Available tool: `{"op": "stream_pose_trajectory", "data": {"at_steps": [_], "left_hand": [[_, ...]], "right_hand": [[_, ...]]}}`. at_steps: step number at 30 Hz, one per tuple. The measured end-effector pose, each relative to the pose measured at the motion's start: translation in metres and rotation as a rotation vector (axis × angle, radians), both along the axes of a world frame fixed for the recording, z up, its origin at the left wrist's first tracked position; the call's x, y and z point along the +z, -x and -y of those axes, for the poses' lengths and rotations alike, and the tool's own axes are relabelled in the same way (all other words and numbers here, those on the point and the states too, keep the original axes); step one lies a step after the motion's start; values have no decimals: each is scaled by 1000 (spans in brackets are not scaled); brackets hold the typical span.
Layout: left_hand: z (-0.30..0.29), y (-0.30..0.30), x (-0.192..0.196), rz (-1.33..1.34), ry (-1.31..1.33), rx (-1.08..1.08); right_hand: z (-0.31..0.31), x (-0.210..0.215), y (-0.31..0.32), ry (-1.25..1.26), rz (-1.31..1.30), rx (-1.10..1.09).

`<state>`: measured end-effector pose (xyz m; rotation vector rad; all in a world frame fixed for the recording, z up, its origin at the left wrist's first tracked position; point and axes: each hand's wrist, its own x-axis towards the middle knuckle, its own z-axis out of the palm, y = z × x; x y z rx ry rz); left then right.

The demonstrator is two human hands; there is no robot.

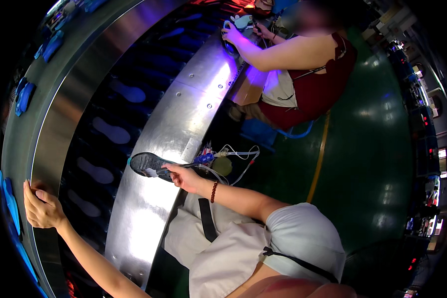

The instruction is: The person cleans the soles of blue plastic slippers using a brush. They pick up a slipper from a conveyor belt, scrub the bottom surface thoroughly, and then place it back on the belt. The process is repeated for multiple slippers in a continuous loop.

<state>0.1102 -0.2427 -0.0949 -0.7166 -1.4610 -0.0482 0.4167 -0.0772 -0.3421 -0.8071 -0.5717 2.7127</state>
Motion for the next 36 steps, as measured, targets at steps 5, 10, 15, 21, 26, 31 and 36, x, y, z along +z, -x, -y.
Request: {"op": "stream_pose_trajectory", "data": {"at_steps": [5, 10, 15, 21, 26, 31, 36], "left_hand": [[-6, -12, -1, 23, -45, -58], [5, 16, -5, -18, 14, 21], [18, 47, -15, -90, 36, 24], [23, 47, -19, -45, 25, 51], [20, 40, -18, -22, 9, 44], [15, 32, -18, 6, -5, -6], [5, 19, -12, 22, -9, -15]], "right_hand": [[0, -3, 3, 16, 6, 1], [2, -5, 5, 45, 27, 1], [1, -6, 5, 41, 31, 20], [-2, -12, 4, 50, 24, 7], [-4, -12, 6, 55, 71, -6], [-3, -8, 8, 81, 59, -2], [-2, -7, 7, 83, 67, -7]]}}
